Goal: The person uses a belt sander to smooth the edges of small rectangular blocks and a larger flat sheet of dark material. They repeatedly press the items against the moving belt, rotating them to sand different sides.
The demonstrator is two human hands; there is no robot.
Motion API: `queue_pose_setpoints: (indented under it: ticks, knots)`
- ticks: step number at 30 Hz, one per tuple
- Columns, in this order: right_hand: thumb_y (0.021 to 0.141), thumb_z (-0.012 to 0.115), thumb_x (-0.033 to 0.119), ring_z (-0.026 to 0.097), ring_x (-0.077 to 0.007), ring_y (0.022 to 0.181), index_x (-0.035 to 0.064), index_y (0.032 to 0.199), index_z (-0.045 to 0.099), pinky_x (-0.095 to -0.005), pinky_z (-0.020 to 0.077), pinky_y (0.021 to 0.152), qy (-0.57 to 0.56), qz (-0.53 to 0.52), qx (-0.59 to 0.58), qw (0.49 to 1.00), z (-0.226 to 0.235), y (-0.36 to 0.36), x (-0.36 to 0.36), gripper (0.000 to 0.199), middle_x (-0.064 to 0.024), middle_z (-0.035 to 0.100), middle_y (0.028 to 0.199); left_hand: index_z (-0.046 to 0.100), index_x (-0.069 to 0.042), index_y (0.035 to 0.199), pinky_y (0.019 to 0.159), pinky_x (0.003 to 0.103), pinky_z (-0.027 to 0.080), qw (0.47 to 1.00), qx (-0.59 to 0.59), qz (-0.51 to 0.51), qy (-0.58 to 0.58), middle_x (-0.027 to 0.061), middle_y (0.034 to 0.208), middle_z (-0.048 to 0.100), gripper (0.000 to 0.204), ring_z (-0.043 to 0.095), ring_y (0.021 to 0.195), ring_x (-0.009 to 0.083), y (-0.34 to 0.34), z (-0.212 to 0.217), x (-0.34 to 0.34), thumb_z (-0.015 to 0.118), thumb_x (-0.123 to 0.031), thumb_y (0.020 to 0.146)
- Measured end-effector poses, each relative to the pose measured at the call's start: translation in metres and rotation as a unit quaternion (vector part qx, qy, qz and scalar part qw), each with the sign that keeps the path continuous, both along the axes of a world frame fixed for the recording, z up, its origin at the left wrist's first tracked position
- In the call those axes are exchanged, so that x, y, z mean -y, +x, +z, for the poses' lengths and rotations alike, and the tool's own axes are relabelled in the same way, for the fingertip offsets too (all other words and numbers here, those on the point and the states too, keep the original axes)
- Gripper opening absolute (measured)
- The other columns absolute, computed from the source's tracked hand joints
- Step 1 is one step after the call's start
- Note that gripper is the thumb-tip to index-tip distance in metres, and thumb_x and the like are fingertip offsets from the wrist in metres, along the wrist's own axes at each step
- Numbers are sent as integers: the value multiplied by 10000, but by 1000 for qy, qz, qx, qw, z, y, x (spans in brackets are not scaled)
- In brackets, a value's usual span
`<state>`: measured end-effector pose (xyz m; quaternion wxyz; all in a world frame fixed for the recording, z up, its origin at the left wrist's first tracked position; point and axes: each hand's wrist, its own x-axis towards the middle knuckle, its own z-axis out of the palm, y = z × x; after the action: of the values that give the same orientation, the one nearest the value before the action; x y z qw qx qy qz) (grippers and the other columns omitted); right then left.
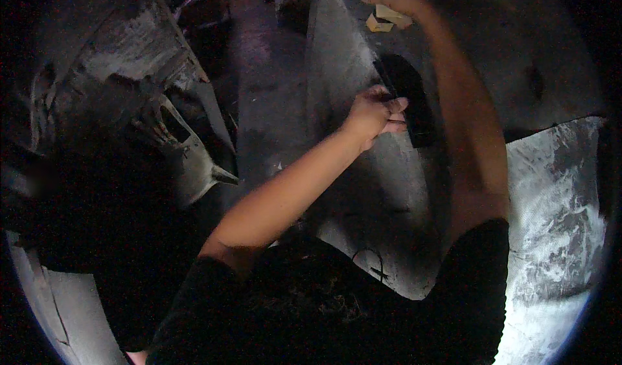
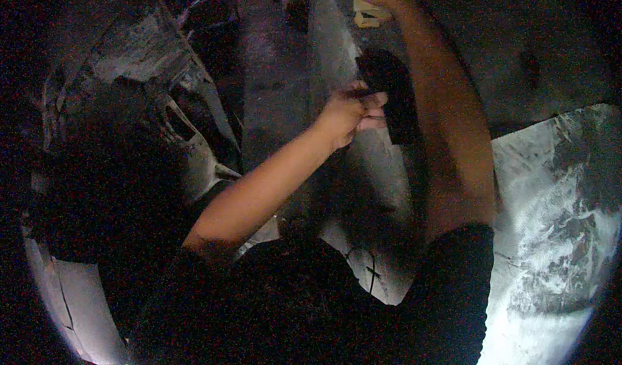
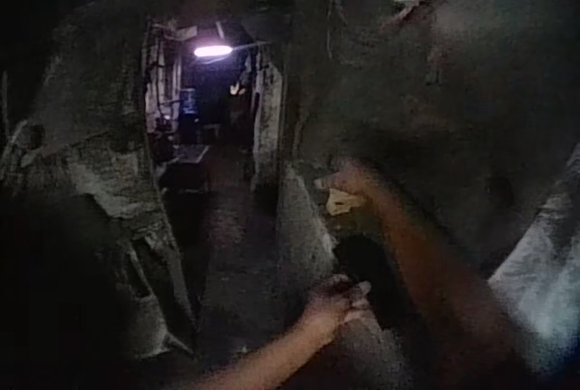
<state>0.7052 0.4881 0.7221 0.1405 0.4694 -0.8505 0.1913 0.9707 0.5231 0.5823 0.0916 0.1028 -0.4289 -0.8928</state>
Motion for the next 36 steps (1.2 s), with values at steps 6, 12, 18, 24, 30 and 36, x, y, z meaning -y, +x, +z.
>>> queue_pose_setpoints:
  ticks: [6,12,18,24,30,36]
  knots:
    - [874,690,482,678,-281,894,-11,1150,648,-431,548,784,-133,129,461,868,16,46,-18,567,-176,697,1043,558,-21,906,472,313,465,987,-3,18,-159,85,728,608,271,578,595,158,-27,-10,-7,760,-200,886]
    - [984,548,462,676,-344,1043,-8,1294,549,-471,571,864,-285,259,632,672,-31,187,-9,563,-203,663,1183,543,-2,997,532,303,479,977,0,146,-159,62,801,583,302,554,649,126,66,-26,23,735,-217,907]
    - [988,491,523,697,-280,900,6,1198,610,-409,556,855,-74,238,783,570,-152,319,47,570,-177,692,1102,414,8,1362,895,319,482,856,-39,467,-218,119,1239,461,574,537,987,152,222,-73,73,704,-239,933]
    - [1007,523,268,525,-185,1128,57,1213,556,-335,404,1006,-6,381,672,635,-256,487,50,297,-77,562,1204,508,-10,1356,715,297,533,822,211,491,-196,97,1016,666,557,617,843,130,373,-89,55,722,-277,917]
    - [980,627,273,559,-197,1175,-22,1358,507,-331,460,994,273,553,615,491,-254,558,38,495,-136,583,1293,404,6,1420,922,335,532,706,242,649,-147,144,1259,596,732,607,1117,194,476,-96,-30,794,-55,804]
    - [931,707,238,602,-203,1152,-52,1333,506,-339,480,995,374,615,606,339,-231,650,31,535,-133,623,1248,363,-23,1464,940,334,530,673,167,718,-65,131,1305,568,780,602,1127,196,534,-79,-88,776,-17,801]
